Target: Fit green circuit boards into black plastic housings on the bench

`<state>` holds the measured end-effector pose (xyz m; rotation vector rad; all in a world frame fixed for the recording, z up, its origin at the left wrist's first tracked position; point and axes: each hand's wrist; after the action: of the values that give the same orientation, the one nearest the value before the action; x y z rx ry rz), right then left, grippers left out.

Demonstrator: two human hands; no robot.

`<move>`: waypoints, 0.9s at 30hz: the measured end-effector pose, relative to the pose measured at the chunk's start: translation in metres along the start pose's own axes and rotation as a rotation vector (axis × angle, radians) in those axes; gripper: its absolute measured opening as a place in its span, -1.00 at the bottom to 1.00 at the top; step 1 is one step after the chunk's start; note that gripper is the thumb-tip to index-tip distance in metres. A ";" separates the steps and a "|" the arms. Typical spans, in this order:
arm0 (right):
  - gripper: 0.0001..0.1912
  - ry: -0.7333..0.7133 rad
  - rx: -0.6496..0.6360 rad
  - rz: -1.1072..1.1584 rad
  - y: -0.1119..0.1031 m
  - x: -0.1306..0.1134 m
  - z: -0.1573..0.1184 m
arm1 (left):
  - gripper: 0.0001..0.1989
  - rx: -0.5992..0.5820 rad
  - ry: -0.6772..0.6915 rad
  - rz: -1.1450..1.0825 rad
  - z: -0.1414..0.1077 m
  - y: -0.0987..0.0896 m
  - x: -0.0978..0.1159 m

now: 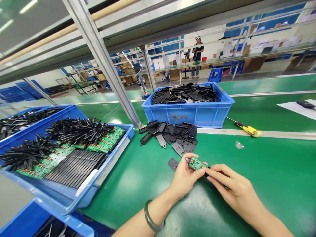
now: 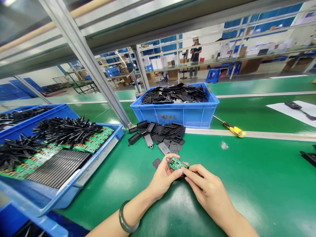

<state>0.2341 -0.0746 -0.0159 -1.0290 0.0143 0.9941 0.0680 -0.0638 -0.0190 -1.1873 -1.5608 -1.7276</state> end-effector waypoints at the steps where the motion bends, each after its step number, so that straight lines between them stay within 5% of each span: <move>1: -0.70 0.004 -0.012 0.004 0.000 0.000 0.000 | -0.54 0.008 -0.002 0.000 0.000 0.000 0.000; 18: -0.70 -0.036 0.030 0.039 0.004 0.003 0.000 | -0.56 0.045 -0.119 -0.073 0.002 -0.004 -0.005; 27: -0.65 0.000 -0.077 0.093 0.008 0.007 0.001 | -0.59 0.023 -0.085 -0.053 0.003 -0.005 -0.005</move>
<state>0.2321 -0.0683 -0.0240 -1.1063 0.0238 1.0859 0.0672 -0.0610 -0.0258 -1.2326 -1.6715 -1.7081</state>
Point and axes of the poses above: each hand's wrist, its own z-axis towards the middle knuckle, its own y-axis out of the palm, x = y × z
